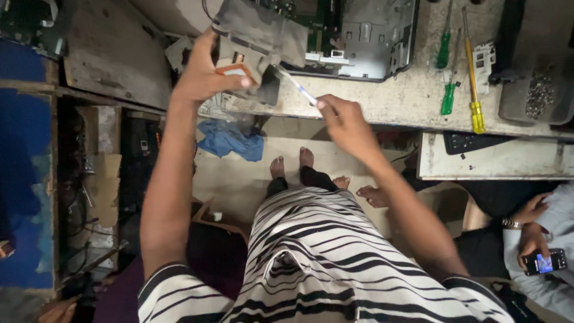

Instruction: The person cleans a CPU heatsink with a toothbrush, then places it onto the motherboard inside a computer case. They secure the heatsink using a screwdriver and later handle a power supply unit.

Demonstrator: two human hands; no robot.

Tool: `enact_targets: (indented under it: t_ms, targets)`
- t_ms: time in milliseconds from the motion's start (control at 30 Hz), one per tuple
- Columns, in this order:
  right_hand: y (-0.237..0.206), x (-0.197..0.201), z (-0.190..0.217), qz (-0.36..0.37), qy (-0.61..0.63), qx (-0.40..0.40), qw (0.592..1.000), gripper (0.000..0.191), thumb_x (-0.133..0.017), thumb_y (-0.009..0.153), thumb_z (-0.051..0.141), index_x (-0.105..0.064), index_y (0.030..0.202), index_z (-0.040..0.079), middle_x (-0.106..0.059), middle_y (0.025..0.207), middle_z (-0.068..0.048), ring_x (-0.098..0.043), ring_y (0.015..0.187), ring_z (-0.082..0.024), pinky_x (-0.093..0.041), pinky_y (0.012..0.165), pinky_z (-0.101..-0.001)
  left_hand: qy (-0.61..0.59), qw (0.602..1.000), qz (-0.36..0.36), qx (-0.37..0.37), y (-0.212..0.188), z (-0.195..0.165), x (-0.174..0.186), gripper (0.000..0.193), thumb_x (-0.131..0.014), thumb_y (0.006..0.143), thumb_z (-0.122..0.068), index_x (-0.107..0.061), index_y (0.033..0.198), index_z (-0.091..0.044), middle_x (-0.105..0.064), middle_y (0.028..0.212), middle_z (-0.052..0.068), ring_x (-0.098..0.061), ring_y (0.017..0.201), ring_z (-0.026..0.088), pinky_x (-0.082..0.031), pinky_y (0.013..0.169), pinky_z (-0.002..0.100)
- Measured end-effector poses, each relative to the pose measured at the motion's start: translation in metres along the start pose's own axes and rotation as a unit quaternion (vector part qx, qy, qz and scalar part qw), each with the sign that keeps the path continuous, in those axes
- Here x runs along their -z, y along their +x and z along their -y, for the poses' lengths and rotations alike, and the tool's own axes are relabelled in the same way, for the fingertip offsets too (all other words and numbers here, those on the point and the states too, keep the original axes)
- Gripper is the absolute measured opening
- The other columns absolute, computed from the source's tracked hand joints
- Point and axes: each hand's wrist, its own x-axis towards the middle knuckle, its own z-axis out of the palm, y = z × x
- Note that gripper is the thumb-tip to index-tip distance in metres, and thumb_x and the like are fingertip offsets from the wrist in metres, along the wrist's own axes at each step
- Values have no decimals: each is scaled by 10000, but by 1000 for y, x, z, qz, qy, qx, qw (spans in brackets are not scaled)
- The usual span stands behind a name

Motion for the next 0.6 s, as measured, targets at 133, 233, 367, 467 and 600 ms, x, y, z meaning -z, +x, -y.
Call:
enact_targets:
  t_ms: [133,233,367,467,600]
  targets:
    - [-15,-8,46,21,-17,-53,998,278,-506,1034,154,-708,1199,57,-612,597,-125,-523,441,-186,-407,469,-402,104,992,-48,-52,5,-7,-6,1230,-1022,739,-416,-311,1655,-5,-491,1625,214,-457,1559,342,-322,1332,434]
    - [-3,19,44,34,-27,-9,999,242,-523,1038,140,-728,1128,48,-661,655,-104,-553,479,-195,-451,493,-377,161,983,-70,-53,1,-14,-2,1237,-1024,752,-427,-311,1665,7,-438,1656,239,-419,1579,359,-325,1332,436]
    - [14,-20,42,23,-19,-47,998,236,-497,1034,123,-708,1085,28,-633,645,-157,-592,541,-238,-451,544,-422,153,983,-84,-49,2,-19,-13,1224,-1024,755,-431,-312,1661,-20,-443,1629,224,-430,1557,344,-329,1321,425]
    - [0,-6,27,68,0,21,997,265,-507,951,88,-718,1104,36,-682,712,-144,-648,591,-232,-490,566,-416,197,973,-100,-62,10,-23,-5,1220,-1029,768,-432,-308,1664,-24,-431,1633,230,-423,1554,364,-342,1314,436]
    - [21,-11,18,-35,-5,-15,999,251,-508,1109,152,-725,1079,30,-632,687,-172,-599,601,-255,-473,613,-421,208,968,-119,-77,4,-24,-9,1205,-1051,776,-421,-296,1616,0,-404,1683,250,-405,1589,388,-315,1340,464]
